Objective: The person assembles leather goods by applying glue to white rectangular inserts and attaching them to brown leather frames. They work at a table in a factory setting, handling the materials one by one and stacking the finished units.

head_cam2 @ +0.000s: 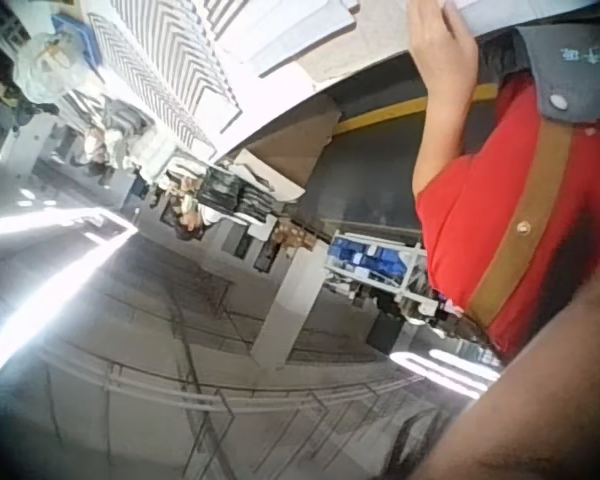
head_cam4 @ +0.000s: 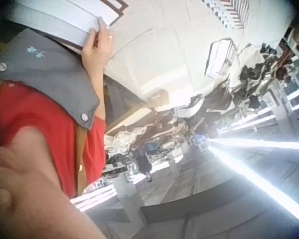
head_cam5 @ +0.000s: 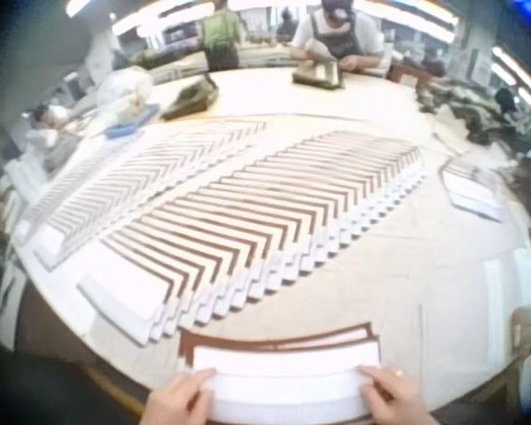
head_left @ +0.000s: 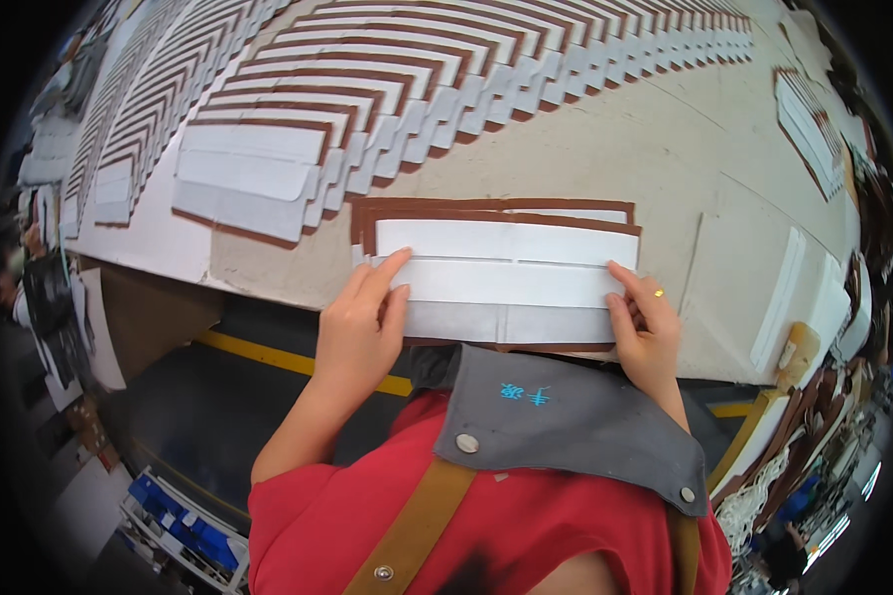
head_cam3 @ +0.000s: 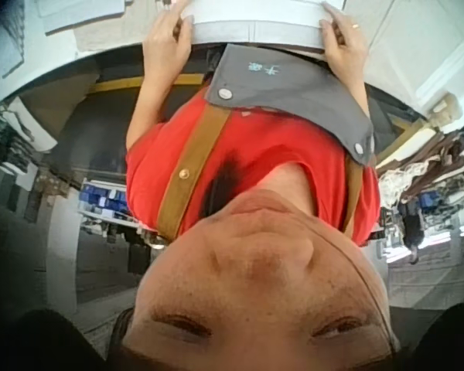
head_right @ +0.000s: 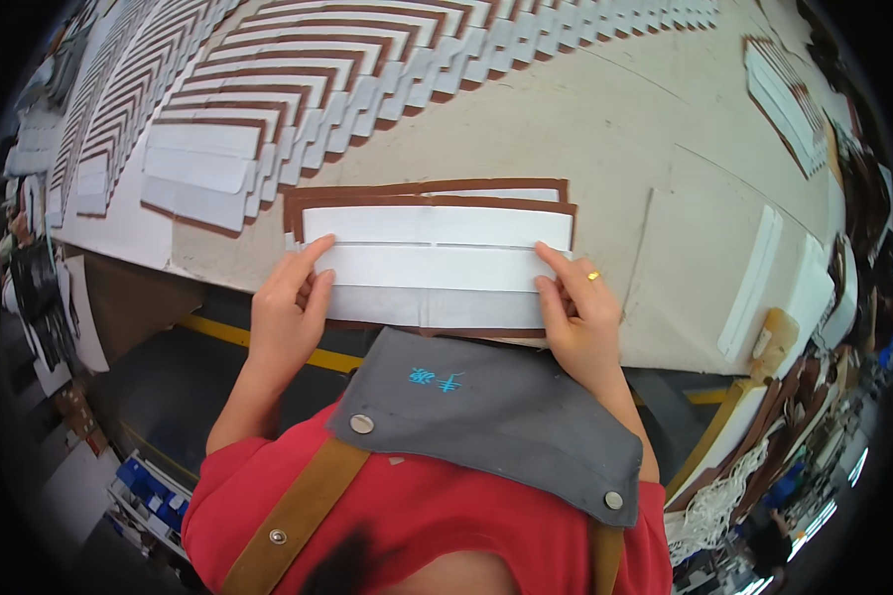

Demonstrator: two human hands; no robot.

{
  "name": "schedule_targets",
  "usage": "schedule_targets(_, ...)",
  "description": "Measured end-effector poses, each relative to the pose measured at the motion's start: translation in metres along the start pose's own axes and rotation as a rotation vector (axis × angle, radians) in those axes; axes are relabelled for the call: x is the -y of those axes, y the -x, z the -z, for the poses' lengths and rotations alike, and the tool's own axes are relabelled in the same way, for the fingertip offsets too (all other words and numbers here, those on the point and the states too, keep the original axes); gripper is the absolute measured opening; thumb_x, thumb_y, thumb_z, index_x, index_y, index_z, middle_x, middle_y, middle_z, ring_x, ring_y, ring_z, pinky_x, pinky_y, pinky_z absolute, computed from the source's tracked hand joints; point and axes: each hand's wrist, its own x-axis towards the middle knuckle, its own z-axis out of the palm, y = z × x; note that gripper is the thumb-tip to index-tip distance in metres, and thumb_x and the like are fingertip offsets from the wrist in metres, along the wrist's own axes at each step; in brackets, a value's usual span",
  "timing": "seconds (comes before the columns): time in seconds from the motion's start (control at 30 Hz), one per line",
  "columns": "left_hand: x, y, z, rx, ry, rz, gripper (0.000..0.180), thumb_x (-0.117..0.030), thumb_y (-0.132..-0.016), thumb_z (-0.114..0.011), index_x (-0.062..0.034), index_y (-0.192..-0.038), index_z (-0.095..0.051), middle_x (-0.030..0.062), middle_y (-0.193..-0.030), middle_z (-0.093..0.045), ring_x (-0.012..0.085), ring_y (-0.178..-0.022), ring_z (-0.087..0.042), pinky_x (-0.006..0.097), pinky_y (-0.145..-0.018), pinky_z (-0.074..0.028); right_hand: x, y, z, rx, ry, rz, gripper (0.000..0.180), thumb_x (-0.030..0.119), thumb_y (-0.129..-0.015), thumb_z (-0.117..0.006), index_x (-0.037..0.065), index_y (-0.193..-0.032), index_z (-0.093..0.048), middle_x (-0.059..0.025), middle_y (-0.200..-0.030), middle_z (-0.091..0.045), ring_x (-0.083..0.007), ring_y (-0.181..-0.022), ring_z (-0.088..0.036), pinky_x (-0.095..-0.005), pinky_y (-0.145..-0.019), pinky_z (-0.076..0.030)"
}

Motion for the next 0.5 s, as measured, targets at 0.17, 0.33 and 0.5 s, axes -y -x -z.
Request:
schedule_targets(0.17, -0.0038, 0.0000, 0.0012, 0.020, -0.024, 0.017, 0.032, -0.001, -0.082, -0.056, -0.0056, -0.114, -0.058, 0.0089, -0.072, -0.049, 0.0183, -0.056, -0.051, 0.030, -0.054, -0.044, 0.0005, -0.0020, 0.0036, 0.034, 0.025, 0.044, 0.032, -0.003, -0.080, -0.060, 0.003, -0.111, -0.061, -0.0049, -0.068, -0.046, -0.0127, -0.056, -0.043, -0.0240, -0.051, -0.036)
schedule_targets(0.33, -0.0029, -0.0008, 0.0004, 0.030, -0.043, 0.016, 0.032, -0.001, -0.083, -0.056, -0.0046, -0.114, -0.058, 0.0083, -0.070, -0.047, 0.0175, -0.055, -0.049, 0.029, -0.053, -0.043, 0.0001, -0.0021, 0.0029, 0.032, 0.043, 0.023, 0.033, -0.001, -0.081, -0.059, 0.004, -0.113, -0.060, -0.0063, -0.070, -0.047, -0.0152, -0.056, -0.045, -0.0255, -0.052, -0.038)
schedule_targets(0.5, -0.0052, 0.0003, -0.0011, 0.008, -0.094, -0.012, 0.032, -0.001, -0.082, -0.056, -0.0040, -0.114, -0.057, 0.0080, -0.070, -0.047, 0.0173, -0.055, -0.049, 0.029, -0.053, -0.043, 0.0005, -0.0071, 0.0095, 0.015, 0.302, 0.049, 0.028, 0.002, -0.081, -0.059, 0.004, -0.108, -0.059, -0.0091, -0.078, -0.054, -0.0211, -0.062, -0.053, -0.0284, -0.055, -0.043)
